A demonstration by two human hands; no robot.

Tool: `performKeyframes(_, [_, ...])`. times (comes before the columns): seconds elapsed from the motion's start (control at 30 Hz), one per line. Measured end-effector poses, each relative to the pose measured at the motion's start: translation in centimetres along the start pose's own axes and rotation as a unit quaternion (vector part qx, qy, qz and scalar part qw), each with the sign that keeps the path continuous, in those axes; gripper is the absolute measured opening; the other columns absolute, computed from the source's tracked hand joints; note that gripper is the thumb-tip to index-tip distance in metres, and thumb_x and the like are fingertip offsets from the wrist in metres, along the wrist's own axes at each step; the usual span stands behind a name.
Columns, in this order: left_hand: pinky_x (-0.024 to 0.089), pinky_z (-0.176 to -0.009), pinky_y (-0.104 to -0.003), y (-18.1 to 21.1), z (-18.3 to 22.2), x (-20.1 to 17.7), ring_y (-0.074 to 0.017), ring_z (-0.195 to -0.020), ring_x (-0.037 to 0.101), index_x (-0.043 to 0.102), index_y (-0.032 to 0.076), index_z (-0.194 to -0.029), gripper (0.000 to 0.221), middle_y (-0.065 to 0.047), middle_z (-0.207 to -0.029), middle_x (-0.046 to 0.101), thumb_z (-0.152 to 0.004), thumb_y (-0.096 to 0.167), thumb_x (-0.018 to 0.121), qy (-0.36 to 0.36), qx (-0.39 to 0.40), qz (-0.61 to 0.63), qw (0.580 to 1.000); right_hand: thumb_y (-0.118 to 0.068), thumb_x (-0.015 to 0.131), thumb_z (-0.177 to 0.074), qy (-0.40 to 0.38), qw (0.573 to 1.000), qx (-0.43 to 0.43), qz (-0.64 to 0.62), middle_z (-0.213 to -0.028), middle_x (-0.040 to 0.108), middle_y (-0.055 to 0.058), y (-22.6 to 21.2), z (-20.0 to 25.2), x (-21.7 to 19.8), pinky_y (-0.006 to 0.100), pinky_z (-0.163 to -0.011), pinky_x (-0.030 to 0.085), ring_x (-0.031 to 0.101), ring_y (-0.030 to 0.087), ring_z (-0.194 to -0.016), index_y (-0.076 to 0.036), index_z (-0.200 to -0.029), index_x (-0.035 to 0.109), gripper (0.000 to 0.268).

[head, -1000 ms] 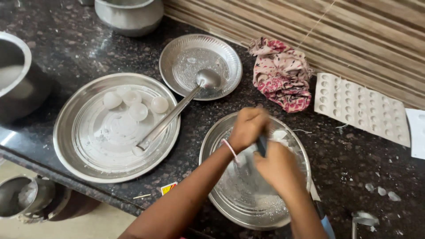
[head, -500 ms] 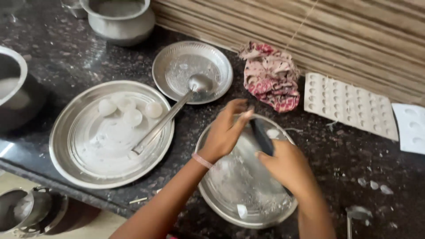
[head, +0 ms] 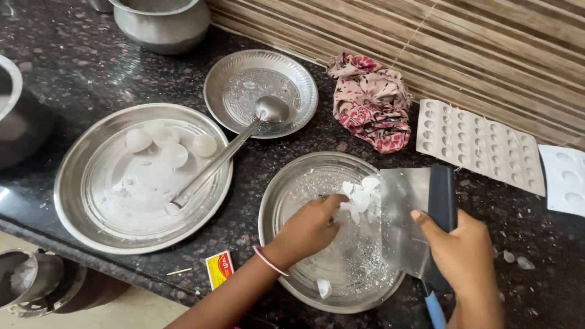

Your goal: Crushing ice cubes in a bowl using a metal scraper tool.

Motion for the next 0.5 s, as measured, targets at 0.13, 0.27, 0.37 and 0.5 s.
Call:
performKeyframes(0.13, [0.054,-0.082,-0.046,3.5,1.2,-1.3,-0.0388,-0.092,0.068,0.068,0.002,-0.108,0.036,-0.02,-0.098,0.07,-0.079,0.023,0.075,0.016,0.082,-0.134,0.988,-0.03,0.083,-0.085,0.014,0.999,-0.035,0.001,-0.055,0.055,0.006,1.9,-0.4,-0.8,0.035,-0.05,0.038,0.046,0.012,-0.053,0.003,-0.076,0.07,0.036])
performKeyframes(0.27, [0.055,-0.08,-0.045,0.4,4.7,3.1,-0.0339,-0.09,0.07,0.071,0.009,-0.094,0.034,-0.014,-0.09,0.072,-0.074,0.036,0.075,-0.273,-0.071,-0.202,0.938,-0.029,0.082,-0.087,0.022,0.999,-0.023,-0.035,-0.057,0.055,0.004,2.6,-0.3,-1.5,0.034,-0.05,0.036,0.045,0.011,-0.054,0.003,-0.077,0.07,0.035])
performKeyframes(0.37, [0.055,-0.081,-0.044,-1.0,5.6,4.1,-0.0337,-0.091,0.071,0.073,0.009,-0.092,0.029,-0.014,-0.091,0.073,-0.072,0.03,0.072,-0.269,-0.058,-0.179,0.945,-0.028,0.082,-0.087,0.029,0.998,-0.033,-0.047,-0.059,0.055,0.003,1.8,-0.1,-1.7,0.034,-0.05,0.036,0.044,0.01,-0.055,0.001,-0.079,0.07,0.033])
performKeyframes(0.5, [0.055,-0.085,-0.045,1.1,4.0,1.9,-0.0367,-0.093,0.069,0.068,0.004,-0.1,0.027,-0.019,-0.097,0.07,-0.074,0.012,0.068,-0.141,-0.013,-0.144,0.979,-0.029,0.082,-0.086,0.02,0.996,-0.063,-0.052,-0.058,0.059,0.004,1.9,0.3,-1.4,0.034,-0.049,0.04,0.047,0.01,-0.053,0.001,-0.078,0.071,0.033])
Point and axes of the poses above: each hand's wrist, its own z-axis away from the middle knuckle, its own x-axis out of the palm, y = z × x, the point moved 8 cm from there along -z, towards the middle knuckle
